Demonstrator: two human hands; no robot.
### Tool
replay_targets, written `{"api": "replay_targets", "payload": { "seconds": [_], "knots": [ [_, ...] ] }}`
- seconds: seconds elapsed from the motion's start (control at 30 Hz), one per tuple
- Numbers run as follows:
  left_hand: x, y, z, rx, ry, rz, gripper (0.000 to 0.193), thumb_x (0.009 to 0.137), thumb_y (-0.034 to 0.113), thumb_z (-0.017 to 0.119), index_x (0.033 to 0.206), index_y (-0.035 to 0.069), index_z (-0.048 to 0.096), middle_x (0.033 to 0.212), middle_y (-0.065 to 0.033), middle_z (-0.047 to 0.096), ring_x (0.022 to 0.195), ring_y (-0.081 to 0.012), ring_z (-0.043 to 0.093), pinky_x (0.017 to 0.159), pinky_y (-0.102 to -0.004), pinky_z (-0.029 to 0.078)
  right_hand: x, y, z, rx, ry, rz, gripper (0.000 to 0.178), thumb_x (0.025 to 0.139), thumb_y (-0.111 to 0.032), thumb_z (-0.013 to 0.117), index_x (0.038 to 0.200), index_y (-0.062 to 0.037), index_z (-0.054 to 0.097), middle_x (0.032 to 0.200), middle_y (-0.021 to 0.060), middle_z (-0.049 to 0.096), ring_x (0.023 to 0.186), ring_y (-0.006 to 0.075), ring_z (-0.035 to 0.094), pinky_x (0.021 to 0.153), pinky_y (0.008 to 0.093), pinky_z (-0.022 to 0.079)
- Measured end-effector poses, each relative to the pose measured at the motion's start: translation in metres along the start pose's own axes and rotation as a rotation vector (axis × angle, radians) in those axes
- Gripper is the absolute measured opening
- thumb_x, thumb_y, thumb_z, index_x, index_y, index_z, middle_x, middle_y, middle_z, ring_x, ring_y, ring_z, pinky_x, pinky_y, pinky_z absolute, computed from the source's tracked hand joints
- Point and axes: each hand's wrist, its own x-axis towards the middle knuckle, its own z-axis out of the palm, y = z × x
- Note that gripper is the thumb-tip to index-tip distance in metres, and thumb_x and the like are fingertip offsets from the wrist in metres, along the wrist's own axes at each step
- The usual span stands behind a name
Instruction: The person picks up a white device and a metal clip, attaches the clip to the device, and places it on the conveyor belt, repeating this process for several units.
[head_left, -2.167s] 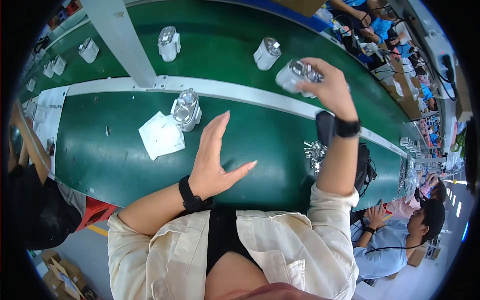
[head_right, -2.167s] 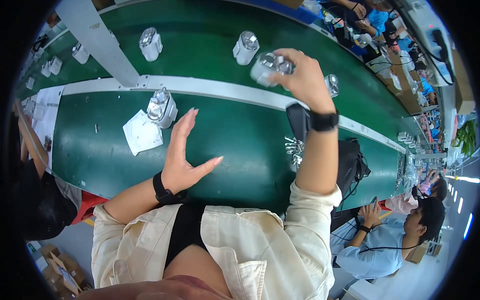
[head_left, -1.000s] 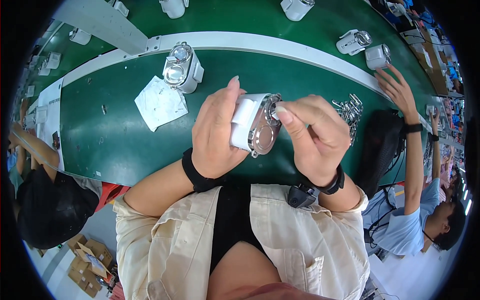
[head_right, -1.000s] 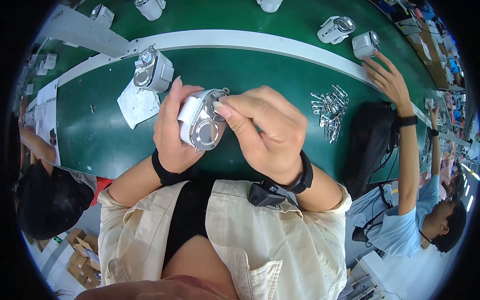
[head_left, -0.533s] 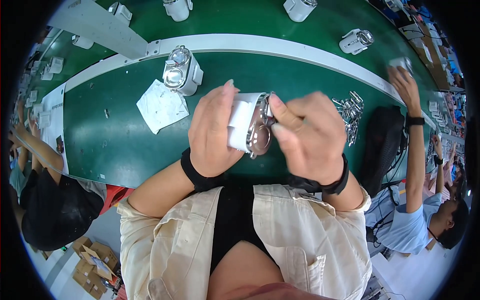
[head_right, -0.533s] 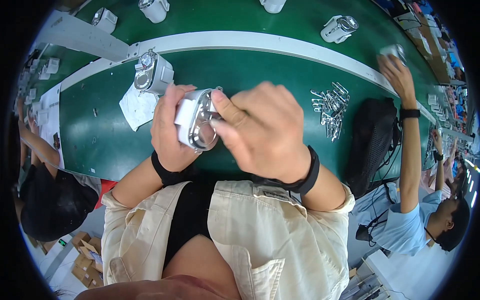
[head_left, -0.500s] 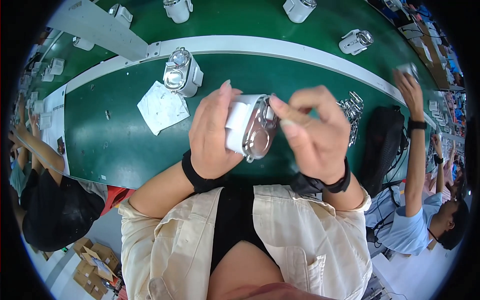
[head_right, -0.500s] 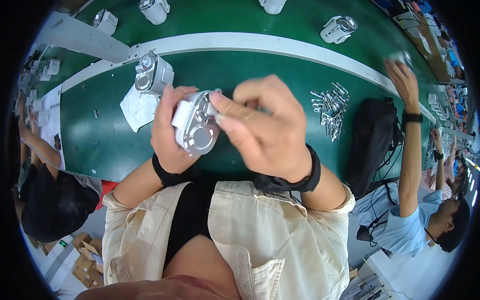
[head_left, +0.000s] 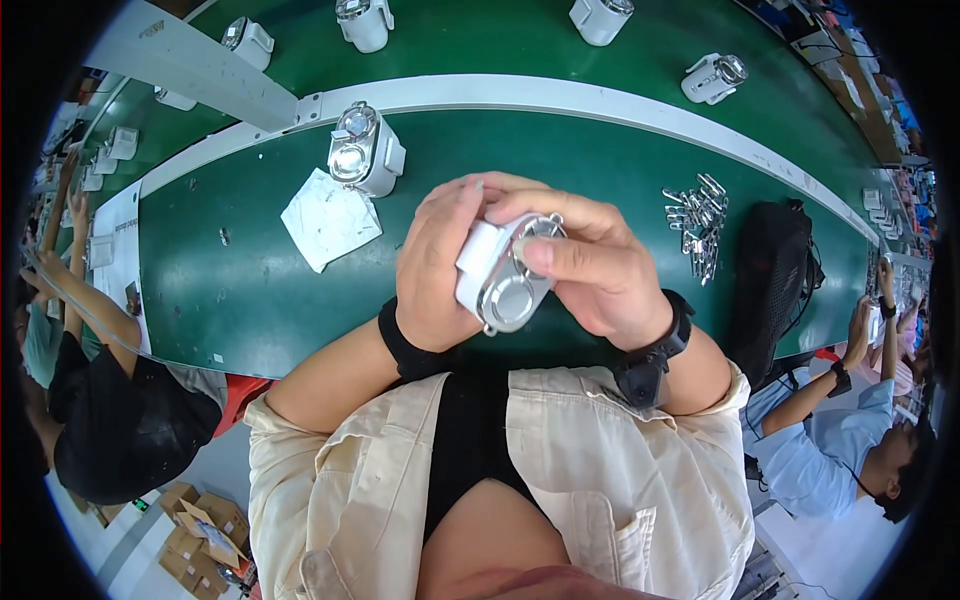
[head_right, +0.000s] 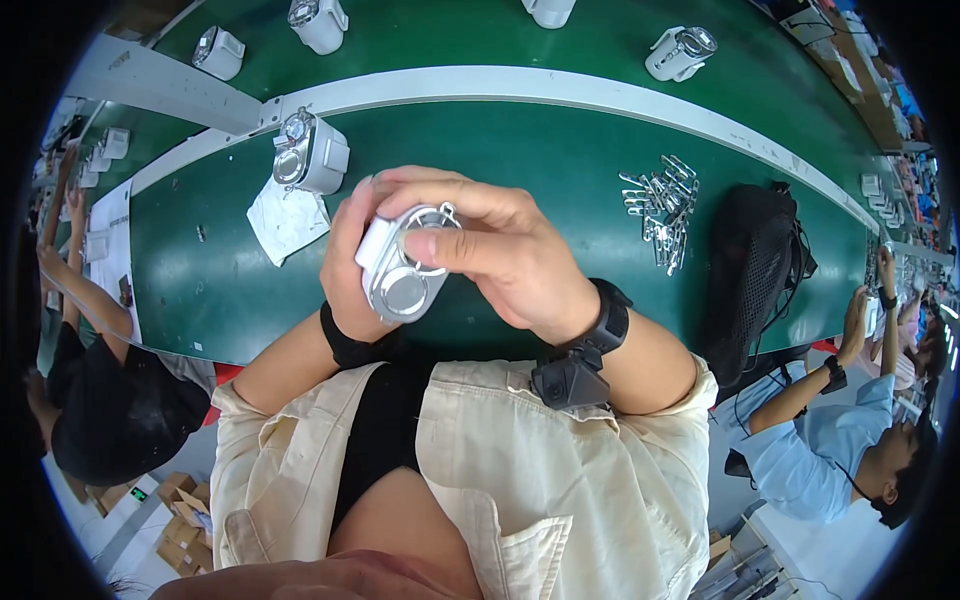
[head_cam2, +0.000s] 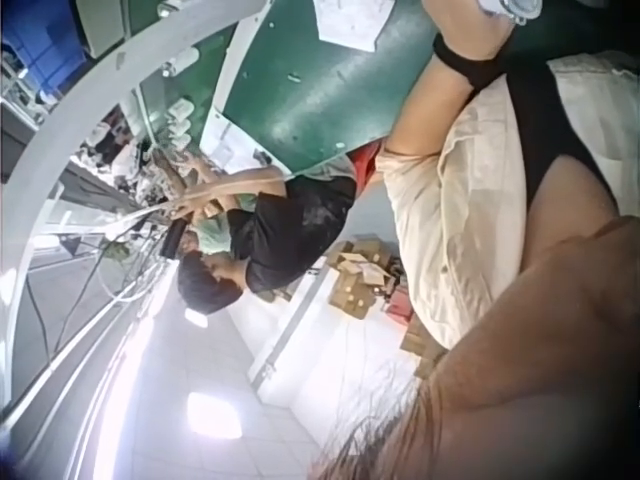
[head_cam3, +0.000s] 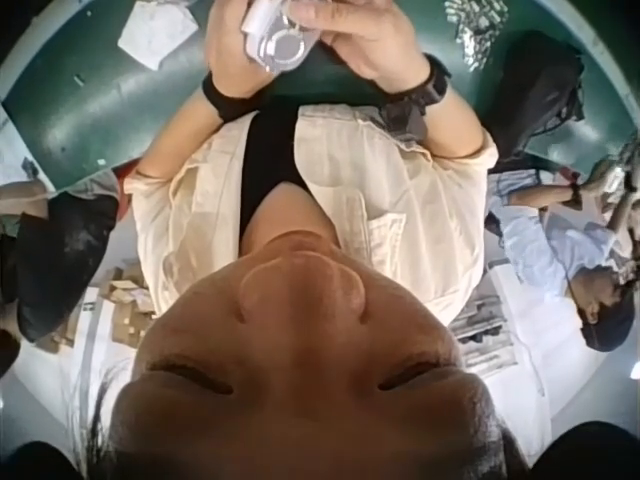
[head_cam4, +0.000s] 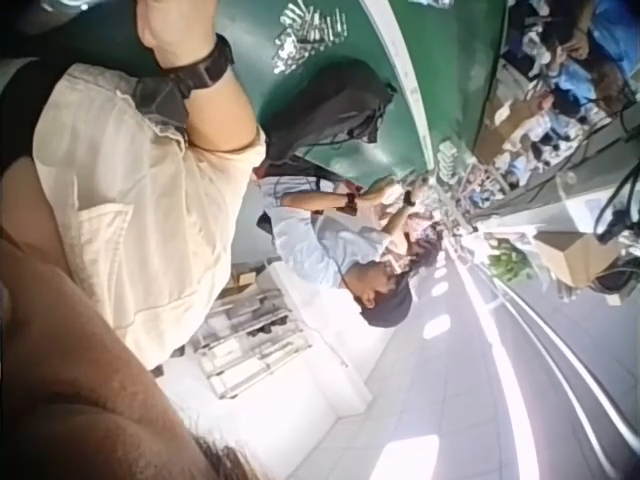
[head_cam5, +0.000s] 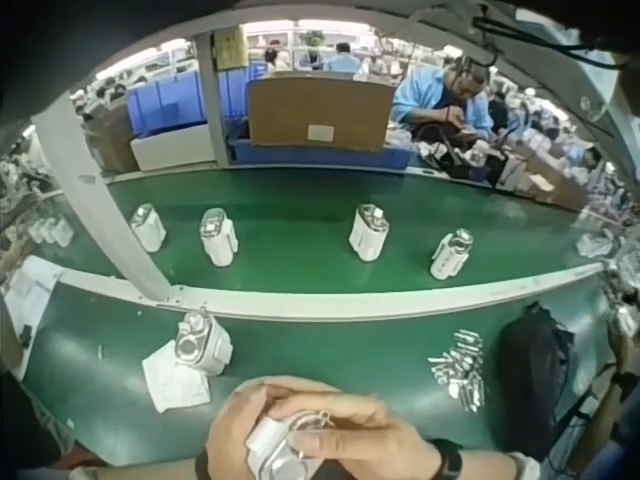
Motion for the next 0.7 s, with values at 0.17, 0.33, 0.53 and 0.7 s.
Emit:
{"api": "replay_targets", "payload": {
  "seconds": [0.17,0.33,0.53,0.7],
  "knots": [
    [0.000,-0.002,0.000,0.008,-0.070,-0.191,0.085,0.071,0.009,0.082,0.141,0.000,0.035,0.121,-0.0164,0.057,0.103,-0.0241,0.061,0.087,-0.0337,0.051,0.013,-0.012,-0.001,0.137,0.048,0.195,0.039,0.096,-0.021,0.058,0.128,-0.0004,0.055,0.130,0.0137,0.054,0.116,0.0220,0.056,0.099,0.0366,0.045],
    [-0.002,0.001,-0.003,-0.123,-0.057,-0.358,0.086,0.070,0.009,0.083,0.142,0.002,0.036,0.121,-0.0151,0.056,0.107,-0.0231,0.060,0.089,-0.0335,0.050,0.019,-0.017,0.003,0.021,0.035,0.229,0.038,0.099,-0.022,0.052,0.131,-0.0008,0.052,0.123,0.0119,0.057,0.110,0.0192,0.059,0.094,0.0338,0.049],
    [0.006,0.001,-0.014,-0.091,-0.059,-0.355,0.090,0.069,0.009,0.083,0.144,0.002,0.034,0.122,-0.0147,0.055,0.108,-0.0230,0.059,0.090,-0.0330,0.050,0.025,-0.010,0.011,-0.115,0.038,0.158,0.040,0.102,-0.025,0.047,0.133,-0.0009,0.048,0.124,0.0114,0.056,0.109,0.0179,0.059,0.093,0.0330,0.050],
    [0.003,0.000,-0.019,-0.119,-0.066,-0.466,0.092,0.069,0.013,0.083,0.144,0.002,0.032,0.125,-0.0168,0.052,0.111,-0.0278,0.055,0.093,-0.0364,0.046,0.036,-0.008,0.016,-0.135,0.082,0.244,0.038,0.102,-0.027,0.047,0.131,-0.0019,0.049,0.122,0.0106,0.055,0.109,0.0183,0.059,0.092,0.0348,0.051]
  ]
}}
